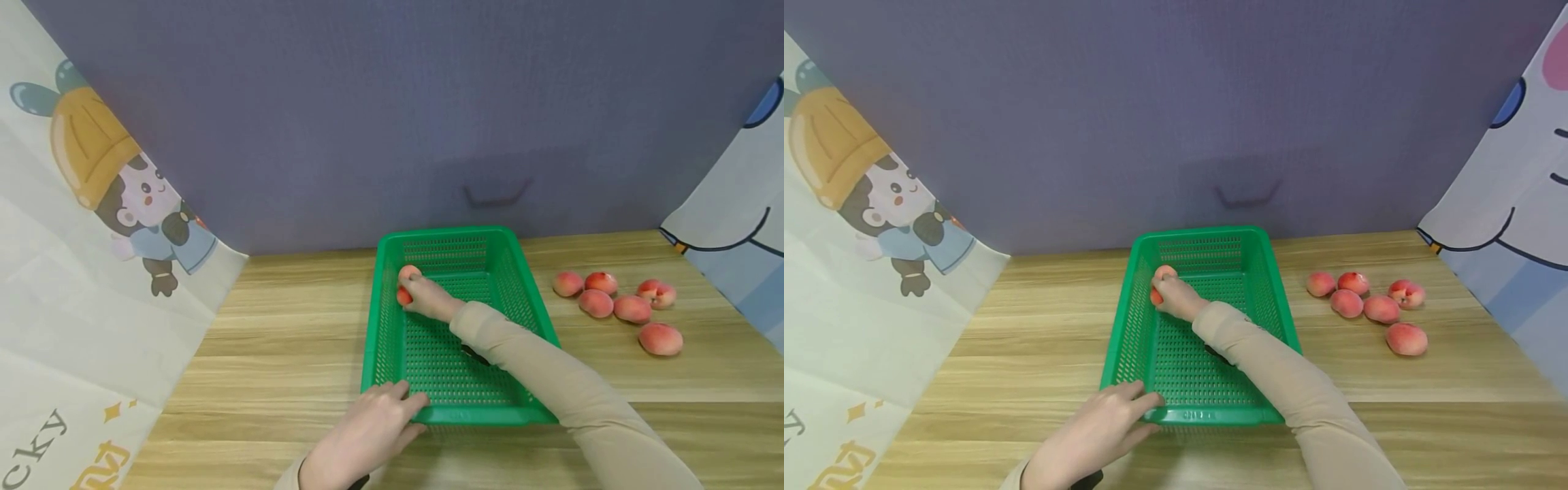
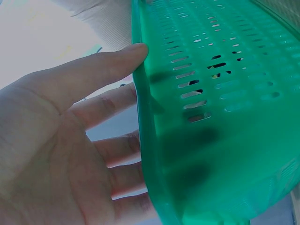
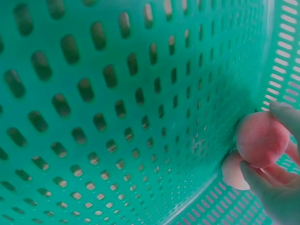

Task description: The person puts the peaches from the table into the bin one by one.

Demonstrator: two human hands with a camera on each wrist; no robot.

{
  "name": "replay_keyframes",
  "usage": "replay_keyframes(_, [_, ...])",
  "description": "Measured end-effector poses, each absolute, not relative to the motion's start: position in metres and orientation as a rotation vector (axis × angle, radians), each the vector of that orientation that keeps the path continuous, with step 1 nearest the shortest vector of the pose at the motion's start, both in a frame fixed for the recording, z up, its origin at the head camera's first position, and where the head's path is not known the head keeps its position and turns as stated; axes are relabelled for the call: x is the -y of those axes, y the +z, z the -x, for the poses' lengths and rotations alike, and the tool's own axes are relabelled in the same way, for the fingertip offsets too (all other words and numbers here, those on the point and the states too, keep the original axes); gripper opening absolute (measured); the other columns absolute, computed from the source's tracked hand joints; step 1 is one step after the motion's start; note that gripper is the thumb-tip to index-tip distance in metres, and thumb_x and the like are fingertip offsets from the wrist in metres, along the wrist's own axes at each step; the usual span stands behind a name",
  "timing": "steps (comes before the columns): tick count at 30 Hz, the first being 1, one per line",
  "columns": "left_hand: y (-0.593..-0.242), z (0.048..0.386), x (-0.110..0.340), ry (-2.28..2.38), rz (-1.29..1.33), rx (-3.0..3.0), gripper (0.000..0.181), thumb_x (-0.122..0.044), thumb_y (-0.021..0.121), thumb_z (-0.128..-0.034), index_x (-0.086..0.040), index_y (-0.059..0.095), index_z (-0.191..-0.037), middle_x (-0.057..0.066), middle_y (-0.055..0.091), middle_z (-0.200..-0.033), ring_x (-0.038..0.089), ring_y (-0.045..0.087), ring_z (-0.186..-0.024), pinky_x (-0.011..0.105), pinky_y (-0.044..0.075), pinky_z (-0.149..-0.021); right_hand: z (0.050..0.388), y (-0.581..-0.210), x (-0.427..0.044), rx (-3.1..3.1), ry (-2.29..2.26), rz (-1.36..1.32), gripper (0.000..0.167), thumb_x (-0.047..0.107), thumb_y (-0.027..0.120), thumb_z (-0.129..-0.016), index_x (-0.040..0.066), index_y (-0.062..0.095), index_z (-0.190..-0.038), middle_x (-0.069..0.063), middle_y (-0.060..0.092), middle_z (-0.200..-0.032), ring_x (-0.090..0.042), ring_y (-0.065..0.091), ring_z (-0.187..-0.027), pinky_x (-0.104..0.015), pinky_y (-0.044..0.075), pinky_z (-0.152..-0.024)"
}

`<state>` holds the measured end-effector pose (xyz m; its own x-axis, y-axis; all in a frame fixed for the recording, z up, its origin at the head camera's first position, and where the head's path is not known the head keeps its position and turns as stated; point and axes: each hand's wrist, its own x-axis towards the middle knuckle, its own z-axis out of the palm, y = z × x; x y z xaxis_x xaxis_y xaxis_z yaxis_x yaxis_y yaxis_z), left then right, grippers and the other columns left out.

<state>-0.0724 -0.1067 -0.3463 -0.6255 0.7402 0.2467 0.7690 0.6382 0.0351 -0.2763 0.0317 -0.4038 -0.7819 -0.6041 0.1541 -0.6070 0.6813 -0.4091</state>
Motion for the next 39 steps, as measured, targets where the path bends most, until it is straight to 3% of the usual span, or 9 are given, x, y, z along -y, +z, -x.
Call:
replay_keyframes(25, [-0.344,0.072,0.107,-0.213,1.246,2.683,0.024,-0.028,0.068,-0.0754,-0.015,0.062,-0.095,-0.003,0.055,-0.075,0.006,0.047,-0.057,0.016,0.035,-0.051,0.277,-0.402,-0.03,2.909,0.655,-1.048,0.043,0.015,0.072,-0.073,0.0,0.054,-0.11,-0.015,0.051,-0.099,-0.023,0.056,-0.083,-0.032,0.046,-0.069])
replay_keyframes(33, [-0.344,0.072,0.107,-0.21,1.247,2.683,0.024,-0.028,0.067,-0.0758,-0.015,0.062,-0.096,-0.003,0.056,-0.077,0.007,0.049,-0.06,0.016,0.037,-0.053,0.275,-0.39,-0.031,2.967,0.703,-1.014,0.045,0.016,0.068,-0.077,0.0,0.052,-0.116,-0.015,0.05,-0.111,-0.021,0.054,-0.089,-0.029,0.046,-0.07])
replay_keyframes(39, [-0.344,0.073,0.107,-0.223,1.25,2.694,0.023,-0.028,0.067,-0.076,-0.015,0.062,-0.094,-0.004,0.055,-0.075,0.006,0.048,-0.059,0.016,0.036,-0.052,0.274,-0.374,-0.03,3.044,0.665,-0.996,0.042,0.014,0.063,-0.081,0.001,0.051,-0.119,-0.012,0.047,-0.121,-0.023,0.05,-0.1,-0.031,0.044,-0.077])
